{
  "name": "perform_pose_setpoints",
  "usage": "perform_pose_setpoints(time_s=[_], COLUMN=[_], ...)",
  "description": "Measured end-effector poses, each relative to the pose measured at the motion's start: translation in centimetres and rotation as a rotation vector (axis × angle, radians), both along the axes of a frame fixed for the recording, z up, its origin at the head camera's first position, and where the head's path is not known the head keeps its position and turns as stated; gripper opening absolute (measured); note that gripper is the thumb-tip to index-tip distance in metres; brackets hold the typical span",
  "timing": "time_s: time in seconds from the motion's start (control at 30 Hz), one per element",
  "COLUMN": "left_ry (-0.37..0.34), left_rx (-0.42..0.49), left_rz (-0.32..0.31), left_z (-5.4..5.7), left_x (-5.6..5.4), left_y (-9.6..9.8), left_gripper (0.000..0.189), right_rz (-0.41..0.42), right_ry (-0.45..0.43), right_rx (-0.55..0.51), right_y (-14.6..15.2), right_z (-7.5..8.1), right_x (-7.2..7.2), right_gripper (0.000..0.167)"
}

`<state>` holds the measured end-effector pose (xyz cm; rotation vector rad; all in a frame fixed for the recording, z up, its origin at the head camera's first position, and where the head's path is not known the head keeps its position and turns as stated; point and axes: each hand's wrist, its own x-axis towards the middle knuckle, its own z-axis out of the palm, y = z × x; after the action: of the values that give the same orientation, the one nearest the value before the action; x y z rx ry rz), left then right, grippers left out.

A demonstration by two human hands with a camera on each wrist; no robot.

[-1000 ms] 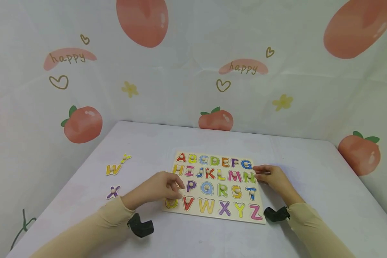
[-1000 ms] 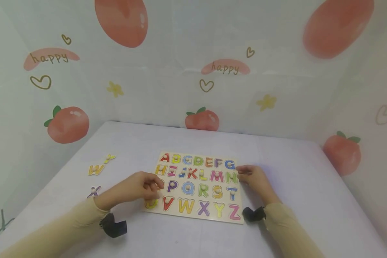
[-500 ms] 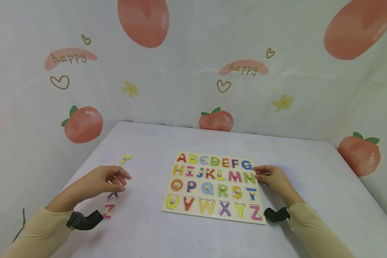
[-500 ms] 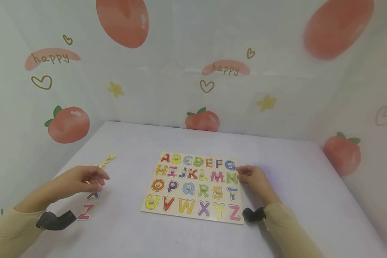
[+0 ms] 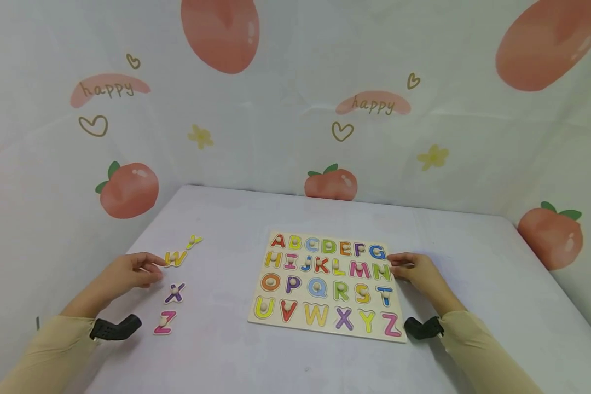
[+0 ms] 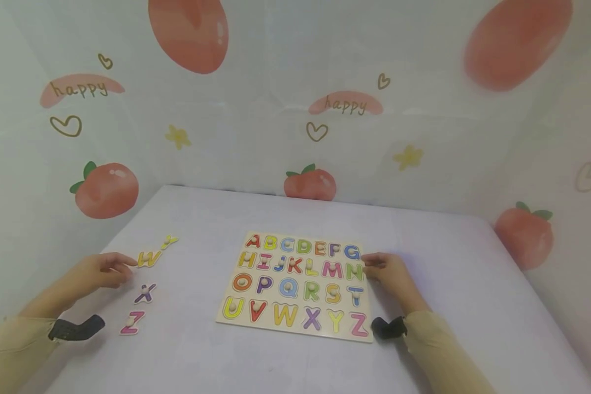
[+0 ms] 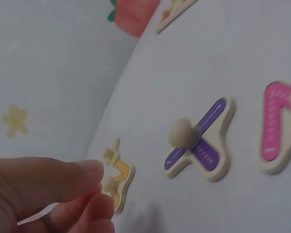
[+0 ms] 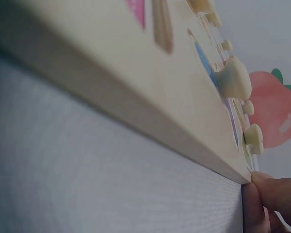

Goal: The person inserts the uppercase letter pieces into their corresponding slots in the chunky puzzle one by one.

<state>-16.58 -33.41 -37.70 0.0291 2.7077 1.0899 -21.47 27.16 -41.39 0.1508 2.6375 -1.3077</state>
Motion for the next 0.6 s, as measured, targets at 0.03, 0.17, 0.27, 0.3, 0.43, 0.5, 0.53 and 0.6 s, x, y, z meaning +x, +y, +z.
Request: perform_pose_setpoints(time_s=[0.03,0.17,0.27,0.3,0.43,0.5,0.53,0.6], left_ry=[0.003,-0.020,-0.064,-0.076,-0.053,-0.023,-0.007,0.013], left_rx=[0.003,0.041,0.091,0.104,0.106,0.081,0.067,0.046], left_rz=[0.005,-0.022,-0.088,-0.106,-0.112,-0.067,-0.044,-0.004], left_z=[-0.1,-0.1,-0.1,-0.1,-0.1,-0.1,-0.1,-0.1], left_x=[-0.2,-0.6,-0.5,-0.4,-0.5,-0.8,-1.0,-1.5], left_y=[-0.2,-0.2,0.3,0.5,1.0,0.8,0.7,0.5], left_gripper=[0.044,0.042,0.038,0.037,0.036,0.038,0.040,0.043], right_rz=[-0.001,-0.006,0.008,0.011,0.012,0.010,0.007,0.010], right_ry=[-0.002,-0.010,-0.010,-0.007,-0.004,-0.005,-0.008,-0.005], right_rx=[0.003,0.004,0.010,0.012,0.021,0.019,0.017,0.014], right_y=[0.0,-0.1,-0.1,0.0,-0.1,0.0,-0.1,0.0], right_z=[0.0,-0.1,0.0,0.1,0.3,0.2,0.1,0.0], right_x=[0.0,0.0,0.1,0.1,0.1,0.1,0.1,0.0], right_gripper=[0.038,0.038,0.038,0.039,0.038,0.038,0.038,0.038])
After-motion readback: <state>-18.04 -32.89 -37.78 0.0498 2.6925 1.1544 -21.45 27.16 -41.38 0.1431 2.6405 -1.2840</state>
